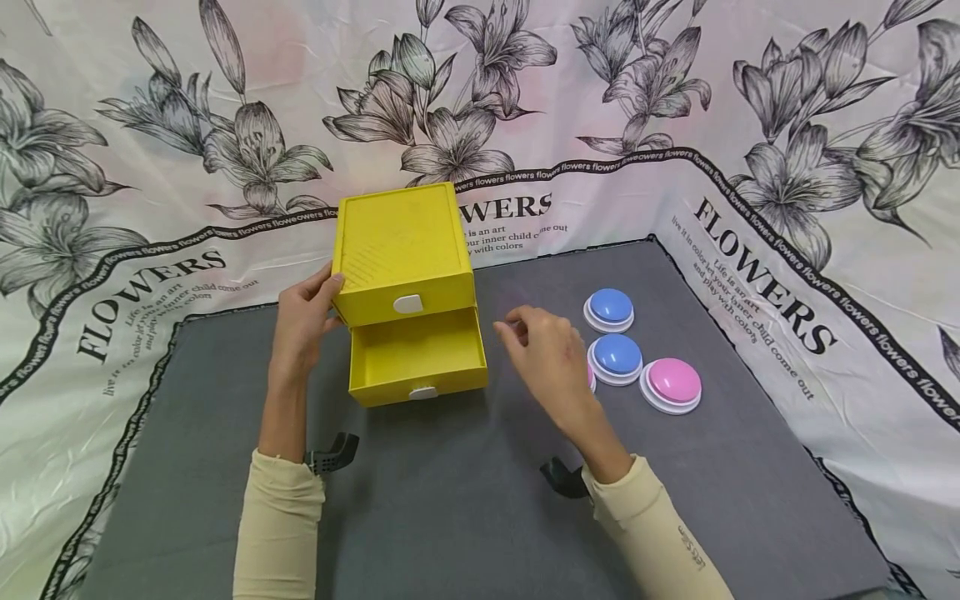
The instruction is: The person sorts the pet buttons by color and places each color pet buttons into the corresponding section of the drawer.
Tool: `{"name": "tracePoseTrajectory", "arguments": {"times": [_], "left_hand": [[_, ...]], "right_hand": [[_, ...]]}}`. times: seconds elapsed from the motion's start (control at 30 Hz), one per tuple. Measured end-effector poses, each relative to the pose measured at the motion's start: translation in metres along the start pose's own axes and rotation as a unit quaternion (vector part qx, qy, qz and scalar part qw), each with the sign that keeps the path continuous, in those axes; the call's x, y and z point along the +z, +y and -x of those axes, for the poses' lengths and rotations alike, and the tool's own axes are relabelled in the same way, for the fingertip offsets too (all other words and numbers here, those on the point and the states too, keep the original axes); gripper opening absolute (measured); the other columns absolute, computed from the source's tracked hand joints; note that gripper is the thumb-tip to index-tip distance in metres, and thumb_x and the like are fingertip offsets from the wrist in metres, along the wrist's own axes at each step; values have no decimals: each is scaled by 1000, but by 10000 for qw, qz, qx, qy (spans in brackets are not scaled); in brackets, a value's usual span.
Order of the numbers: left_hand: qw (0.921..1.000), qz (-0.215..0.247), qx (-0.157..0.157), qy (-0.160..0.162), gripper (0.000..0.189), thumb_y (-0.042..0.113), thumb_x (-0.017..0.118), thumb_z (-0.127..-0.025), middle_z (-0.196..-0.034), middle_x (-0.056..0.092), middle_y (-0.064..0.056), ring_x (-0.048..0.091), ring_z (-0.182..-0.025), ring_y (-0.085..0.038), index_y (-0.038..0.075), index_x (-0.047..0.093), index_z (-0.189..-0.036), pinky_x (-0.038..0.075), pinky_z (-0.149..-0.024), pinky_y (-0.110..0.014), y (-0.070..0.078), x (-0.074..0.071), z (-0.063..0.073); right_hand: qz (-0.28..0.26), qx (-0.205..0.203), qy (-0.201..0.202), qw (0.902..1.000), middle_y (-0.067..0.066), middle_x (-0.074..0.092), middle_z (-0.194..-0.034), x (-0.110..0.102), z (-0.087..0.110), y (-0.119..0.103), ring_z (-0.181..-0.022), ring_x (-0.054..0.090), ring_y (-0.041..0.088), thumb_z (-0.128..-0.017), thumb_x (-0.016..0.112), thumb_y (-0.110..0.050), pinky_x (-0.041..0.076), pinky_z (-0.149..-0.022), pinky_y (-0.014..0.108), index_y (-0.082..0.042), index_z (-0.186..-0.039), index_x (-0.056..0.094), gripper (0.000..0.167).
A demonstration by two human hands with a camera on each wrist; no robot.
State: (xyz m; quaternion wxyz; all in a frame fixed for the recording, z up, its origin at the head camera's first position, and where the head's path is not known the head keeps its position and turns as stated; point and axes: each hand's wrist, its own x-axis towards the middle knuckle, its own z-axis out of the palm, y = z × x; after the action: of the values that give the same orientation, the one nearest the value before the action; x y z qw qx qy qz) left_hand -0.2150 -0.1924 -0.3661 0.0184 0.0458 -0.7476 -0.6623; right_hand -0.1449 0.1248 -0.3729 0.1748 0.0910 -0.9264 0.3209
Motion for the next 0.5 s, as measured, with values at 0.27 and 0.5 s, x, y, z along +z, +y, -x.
{"name": "tracePoseTrajectory", "arguments": {"times": [0.27,0.5], "left_hand": [[10000,24,-2,-28,56,37,56,-108,-163,48,-7,62,-135,-29,22,41,-160,63,-92,-30,1,0,2],[10000,28,-22,-21,57,37,57,-108,-163,48,-8,62,-135,-29,22,41,-161,62,-97,-35,2,2,4]], "right_hand": [[659,542,-1470,9854,27,70,-128,-13,-13,50,-118,67,43,-97,76,-23,57,-96,58,4,-129,68,43],[1321,233,-2652,9548,29,64,-127,-3,3,87,-116,64,49,-76,93,-17,55,-97,61,1,-134,64,67]]}}
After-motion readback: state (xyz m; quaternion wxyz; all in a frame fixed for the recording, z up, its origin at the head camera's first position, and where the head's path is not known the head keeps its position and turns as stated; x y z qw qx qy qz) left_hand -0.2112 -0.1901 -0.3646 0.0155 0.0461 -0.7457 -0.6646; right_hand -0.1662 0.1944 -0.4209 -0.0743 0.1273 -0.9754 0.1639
